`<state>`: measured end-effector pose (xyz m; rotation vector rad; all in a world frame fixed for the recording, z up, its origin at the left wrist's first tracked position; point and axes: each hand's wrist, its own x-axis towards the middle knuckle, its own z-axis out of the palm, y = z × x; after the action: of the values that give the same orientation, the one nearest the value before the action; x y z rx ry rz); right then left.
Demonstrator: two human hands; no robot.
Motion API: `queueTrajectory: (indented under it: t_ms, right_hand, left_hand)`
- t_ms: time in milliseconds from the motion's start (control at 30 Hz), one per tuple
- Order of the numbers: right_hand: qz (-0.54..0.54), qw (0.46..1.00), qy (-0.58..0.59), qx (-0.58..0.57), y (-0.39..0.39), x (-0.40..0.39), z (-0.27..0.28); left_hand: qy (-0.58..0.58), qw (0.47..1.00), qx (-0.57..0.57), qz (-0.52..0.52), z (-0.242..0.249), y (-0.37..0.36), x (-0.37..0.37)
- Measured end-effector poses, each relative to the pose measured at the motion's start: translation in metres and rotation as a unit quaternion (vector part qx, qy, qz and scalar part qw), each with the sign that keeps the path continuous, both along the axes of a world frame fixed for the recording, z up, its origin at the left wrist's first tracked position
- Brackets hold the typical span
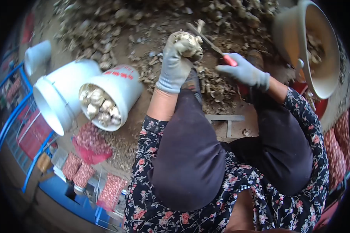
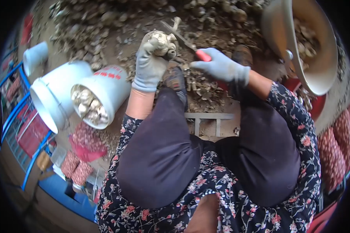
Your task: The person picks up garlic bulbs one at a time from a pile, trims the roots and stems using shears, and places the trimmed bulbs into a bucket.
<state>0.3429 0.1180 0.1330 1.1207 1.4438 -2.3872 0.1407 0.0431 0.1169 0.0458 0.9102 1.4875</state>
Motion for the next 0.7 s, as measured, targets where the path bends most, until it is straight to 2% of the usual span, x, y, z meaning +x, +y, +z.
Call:
queueTrajectory:
  t_ms: [33,67,100,133,167,200,233,267,300,333,400,433,500,567,600,633,667,700]
  right_hand:
    - [0.012,1.000,-0.019,-0.017,0.004,0.001,0.011]
    - [0.007,1.000,-0.021,-0.009,0.004,0.008,0.003]
    - [0.003,0.999,-0.023,-0.033,0.006,0.015,0.001]
    - [-0.005,0.998,-0.027,-0.055,0.005,0.019,0.002]
    - [-0.006,0.998,-0.024,-0.055,0.003,0.020,0.003]
    - [-0.006,0.997,-0.046,-0.058,0.001,0.023,0.003]
    - [-0.010,0.996,-0.069,-0.059,0.001,0.027,0.001]
    - [-0.022,0.996,-0.064,-0.050,-0.001,0.031,-0.008]
    - [-0.028,0.996,-0.066,-0.056,0.001,0.032,-0.011]
    - [-0.031,0.995,-0.067,-0.062,0.002,0.031,-0.011]
    - [0.002,0.997,-0.071,-0.030,0.009,0.025,0.005]
    - [0.015,0.998,-0.051,-0.034,0.011,0.027,0.000]
    - [0.011,0.997,-0.067,-0.038,0.010,0.028,-0.003]
    - [0.020,0.997,-0.076,-0.027,0.012,0.028,-0.008]
    - [0.018,0.996,-0.077,-0.028,0.011,0.028,-0.012]
    - [0.011,0.997,-0.081,-0.015,0.010,0.028,-0.017]
    - [0.003,0.996,-0.087,-0.002,0.010,0.030,-0.020]
    - [0.000,0.995,-0.096,0.001,0.010,0.029,-0.020]
  left_hand:
    - [0.212,0.974,0.078,-0.035,0.014,-0.011,-0.012]
    - [0.288,0.954,0.070,0.038,0.036,-0.025,-0.017]
    - [0.274,0.957,0.026,0.089,0.068,-0.034,-0.030]
    - [0.530,0.840,-0.043,0.111,0.078,-0.053,-0.048]
    - [0.599,0.770,-0.134,0.171,0.094,-0.075,-0.068]
    - [0.658,0.685,-0.116,0.291,0.085,-0.102,-0.094]
    - [0.704,0.607,-0.256,0.267,0.087,-0.138,-0.128]
    - [0.804,0.441,-0.378,0.128,0.092,-0.165,-0.145]
    - [0.826,0.372,-0.419,0.069,0.065,-0.199,-0.173]
    - [0.828,0.376,-0.411,0.068,0.059,-0.214,-0.176]
    - [0.822,0.259,-0.499,-0.087,0.053,-0.219,-0.184]
    - [0.825,0.265,-0.491,-0.087,0.058,-0.191,-0.176]
    - [0.938,0.165,-0.303,0.040,0.089,-0.122,-0.148]
    - [0.917,0.362,-0.170,-0.005,0.055,-0.058,-0.157]
    - [0.925,0.370,-0.081,-0.008,0.042,-0.012,-0.155]
    - [0.862,0.461,-0.199,-0.073,0.039,0.028,-0.147]
    - [0.885,0.400,-0.220,-0.091,0.001,0.057,-0.170]
    - [0.838,0.432,-0.310,-0.126,-0.031,0.087,-0.185]
